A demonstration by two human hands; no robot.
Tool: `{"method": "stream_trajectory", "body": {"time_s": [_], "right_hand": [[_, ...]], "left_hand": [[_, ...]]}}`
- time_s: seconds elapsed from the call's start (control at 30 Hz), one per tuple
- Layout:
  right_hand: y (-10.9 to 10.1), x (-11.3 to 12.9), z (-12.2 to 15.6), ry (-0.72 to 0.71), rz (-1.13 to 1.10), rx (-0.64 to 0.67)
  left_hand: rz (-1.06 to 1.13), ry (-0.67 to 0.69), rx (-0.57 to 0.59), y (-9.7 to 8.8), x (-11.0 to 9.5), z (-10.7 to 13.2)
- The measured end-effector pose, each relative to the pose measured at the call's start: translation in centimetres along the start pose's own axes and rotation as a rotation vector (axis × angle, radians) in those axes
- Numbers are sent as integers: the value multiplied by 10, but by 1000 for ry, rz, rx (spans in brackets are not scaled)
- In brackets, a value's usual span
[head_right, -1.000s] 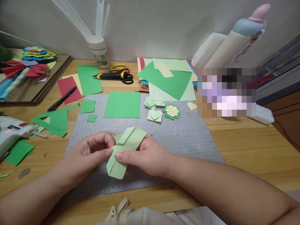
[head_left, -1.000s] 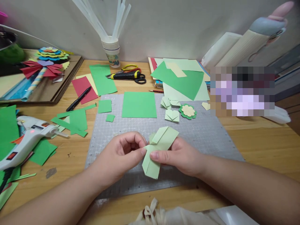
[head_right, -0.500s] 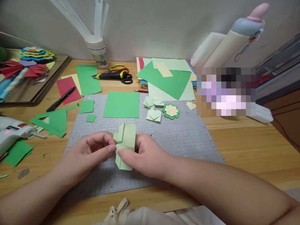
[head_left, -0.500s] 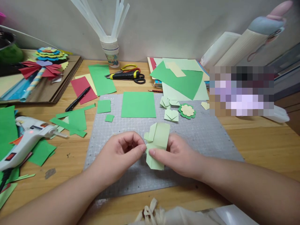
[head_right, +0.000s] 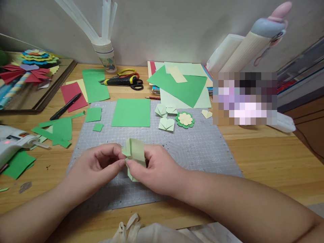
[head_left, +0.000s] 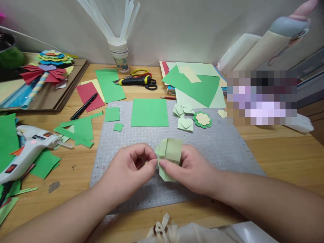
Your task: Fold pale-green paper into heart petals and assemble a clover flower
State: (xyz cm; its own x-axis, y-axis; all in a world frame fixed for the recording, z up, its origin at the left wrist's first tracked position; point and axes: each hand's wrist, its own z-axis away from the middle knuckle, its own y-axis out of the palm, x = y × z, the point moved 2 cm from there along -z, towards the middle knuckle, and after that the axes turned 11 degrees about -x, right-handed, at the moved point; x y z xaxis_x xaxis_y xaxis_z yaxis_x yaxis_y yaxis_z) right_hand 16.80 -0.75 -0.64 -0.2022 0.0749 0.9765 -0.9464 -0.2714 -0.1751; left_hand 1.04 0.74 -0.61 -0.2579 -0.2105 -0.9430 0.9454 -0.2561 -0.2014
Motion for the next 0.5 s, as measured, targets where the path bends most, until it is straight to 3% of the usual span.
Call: {"method": "stream_trajectory", "body": {"time_s": [0.3,0.4,0.5], "right_hand": [[3,1,4,-282,239,-36],[2,1,4,-215,145,-43],[0,1,0,-49,-77,-33]], "left_hand": [[-133,115,-86,6,-6,10],[-127,163,-107,4,-6,10],[38,92,-95,-1,-4,6]]}}
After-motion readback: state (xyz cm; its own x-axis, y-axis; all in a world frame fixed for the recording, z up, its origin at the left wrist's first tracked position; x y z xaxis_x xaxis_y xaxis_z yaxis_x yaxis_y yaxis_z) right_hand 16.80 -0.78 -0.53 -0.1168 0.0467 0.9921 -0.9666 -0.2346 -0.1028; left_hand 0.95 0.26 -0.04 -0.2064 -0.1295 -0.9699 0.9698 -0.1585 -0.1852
